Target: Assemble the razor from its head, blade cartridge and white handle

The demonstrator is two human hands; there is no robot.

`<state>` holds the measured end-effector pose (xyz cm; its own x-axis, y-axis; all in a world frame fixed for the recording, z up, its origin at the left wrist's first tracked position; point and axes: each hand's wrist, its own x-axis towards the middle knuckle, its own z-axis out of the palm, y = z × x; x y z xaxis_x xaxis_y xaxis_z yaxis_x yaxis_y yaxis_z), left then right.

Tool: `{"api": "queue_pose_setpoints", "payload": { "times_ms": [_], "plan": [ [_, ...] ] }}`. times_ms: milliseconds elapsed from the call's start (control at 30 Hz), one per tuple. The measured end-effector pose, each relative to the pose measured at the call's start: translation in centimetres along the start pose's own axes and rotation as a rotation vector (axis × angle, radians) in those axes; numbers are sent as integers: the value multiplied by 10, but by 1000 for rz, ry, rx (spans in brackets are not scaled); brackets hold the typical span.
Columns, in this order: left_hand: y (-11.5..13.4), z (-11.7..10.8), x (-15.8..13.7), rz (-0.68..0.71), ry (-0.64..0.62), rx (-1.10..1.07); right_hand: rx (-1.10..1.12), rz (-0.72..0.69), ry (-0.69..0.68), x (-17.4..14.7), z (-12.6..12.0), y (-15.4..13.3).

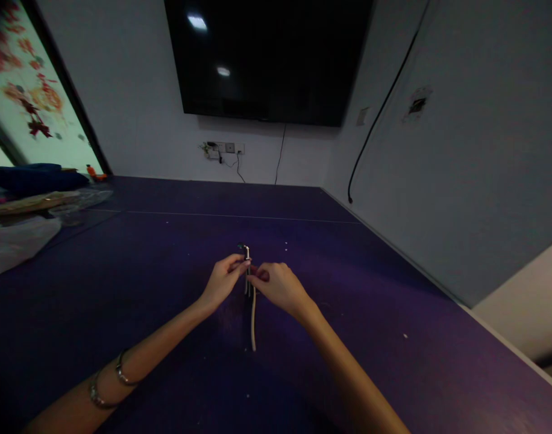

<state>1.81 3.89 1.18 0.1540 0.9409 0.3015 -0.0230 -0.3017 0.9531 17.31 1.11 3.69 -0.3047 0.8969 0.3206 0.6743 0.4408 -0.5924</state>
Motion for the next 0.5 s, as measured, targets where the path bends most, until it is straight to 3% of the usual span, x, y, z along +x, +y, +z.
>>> {"api": "queue_pose_setpoints", "payload": {
  "times_ms": [333, 400, 500],
  "plan": [
    [-1, -2, 3, -58, -17, 13, -147, 11, 22, -5, 32, -11],
    [1, -7, 7, -43, -74, 65, -159, 17, 34, -4, 34, -11],
    [6, -27, 17, 8, -284, 338, -154, 83, 2, -3, 35, -10]
  ]
}}
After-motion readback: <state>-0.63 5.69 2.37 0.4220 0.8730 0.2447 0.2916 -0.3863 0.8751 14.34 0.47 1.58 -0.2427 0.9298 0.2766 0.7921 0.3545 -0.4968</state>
